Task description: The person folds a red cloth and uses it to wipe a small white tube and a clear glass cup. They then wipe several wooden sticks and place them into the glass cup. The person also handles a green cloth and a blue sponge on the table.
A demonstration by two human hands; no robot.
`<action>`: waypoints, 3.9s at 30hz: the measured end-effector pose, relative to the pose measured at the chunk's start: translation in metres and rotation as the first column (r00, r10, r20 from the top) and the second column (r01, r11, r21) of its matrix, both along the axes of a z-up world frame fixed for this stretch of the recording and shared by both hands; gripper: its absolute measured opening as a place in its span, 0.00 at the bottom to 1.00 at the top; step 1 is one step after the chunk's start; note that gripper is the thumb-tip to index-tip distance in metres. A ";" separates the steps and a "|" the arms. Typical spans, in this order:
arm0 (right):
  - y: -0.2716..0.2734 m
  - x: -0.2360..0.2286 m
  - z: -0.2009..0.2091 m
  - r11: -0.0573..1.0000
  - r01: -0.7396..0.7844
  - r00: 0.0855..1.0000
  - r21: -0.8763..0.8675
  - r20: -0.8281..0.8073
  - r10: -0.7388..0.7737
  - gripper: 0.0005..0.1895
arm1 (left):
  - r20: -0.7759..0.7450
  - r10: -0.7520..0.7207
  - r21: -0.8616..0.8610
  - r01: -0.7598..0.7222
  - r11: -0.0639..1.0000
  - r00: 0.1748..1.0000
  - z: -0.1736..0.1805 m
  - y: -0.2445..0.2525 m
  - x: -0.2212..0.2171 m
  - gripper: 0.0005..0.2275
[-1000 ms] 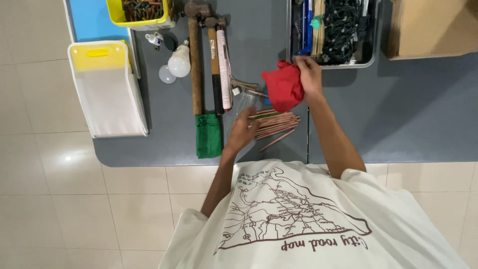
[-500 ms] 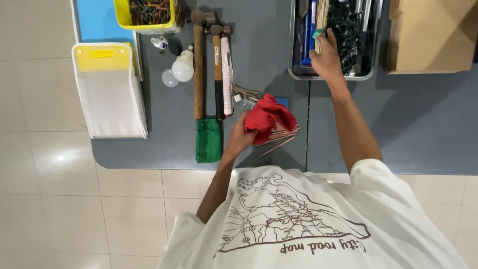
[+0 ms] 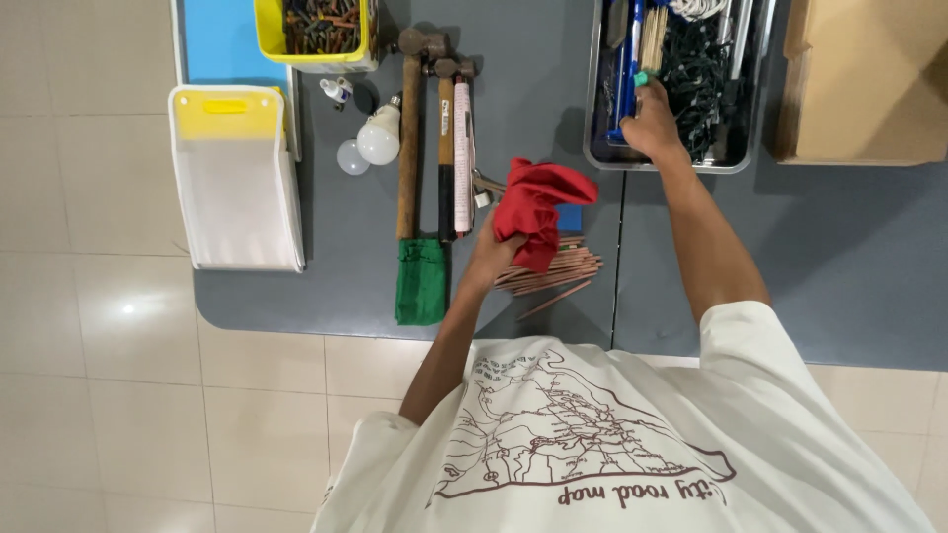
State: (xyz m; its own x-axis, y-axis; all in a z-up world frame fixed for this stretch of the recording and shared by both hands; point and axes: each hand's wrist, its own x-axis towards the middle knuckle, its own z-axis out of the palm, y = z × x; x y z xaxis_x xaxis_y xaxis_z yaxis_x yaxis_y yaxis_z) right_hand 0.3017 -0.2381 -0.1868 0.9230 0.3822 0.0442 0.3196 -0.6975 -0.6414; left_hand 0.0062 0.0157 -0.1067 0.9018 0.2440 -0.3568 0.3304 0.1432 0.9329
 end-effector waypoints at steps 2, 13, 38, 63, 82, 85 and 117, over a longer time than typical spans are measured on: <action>0.003 -0.001 0.005 0.998 0.059 0.998 0.014 -0.023 -0.059 0.28 | 0.008 -0.008 -0.010 0.008 1.000 1.000 0.000 -0.007 0.020 0.25; 0.030 -0.027 0.061 0.972 0.059 0.998 0.228 -0.014 -0.057 0.27 | 0.076 -0.051 -0.044 0.054 0.998 0.996 -0.044 -0.028 0.050 0.25; 0.044 -0.257 0.162 0.896 0.009 0.654 0.444 -0.680 0.330 0.36 | 0.020 -0.227 -0.180 0.227 0.957 0.974 0.098 -0.014 -0.051 0.26; 0.019 0.063 0.023 0.983 0.181 0.955 -0.031 -0.235 -0.183 0.30 | -0.133 0.253 -0.255 -0.280 0.925 0.958 0.043 -0.012 -0.033 0.21; 0.045 0.013 0.086 0.997 0.026 0.997 0.069 0.070 -0.031 0.31 | -0.130 0.158 -0.286 -0.189 0.939 0.979 0.006 -0.028 0.131 0.19; 0.048 -0.038 0.140 0.821 0.399 0.841 0.408 -0.520 -0.150 0.25 | -0.086 0.137 -0.332 -0.158 0.930 0.987 0.027 -0.020 0.119 0.18; -0.065 -0.243 0.289 0.421 0.270 0.960 0.866 -0.273 -0.053 0.09 | 0.195 0.353 -0.841 -0.029 0.541 0.915 0.180 0.089 -0.006 0.08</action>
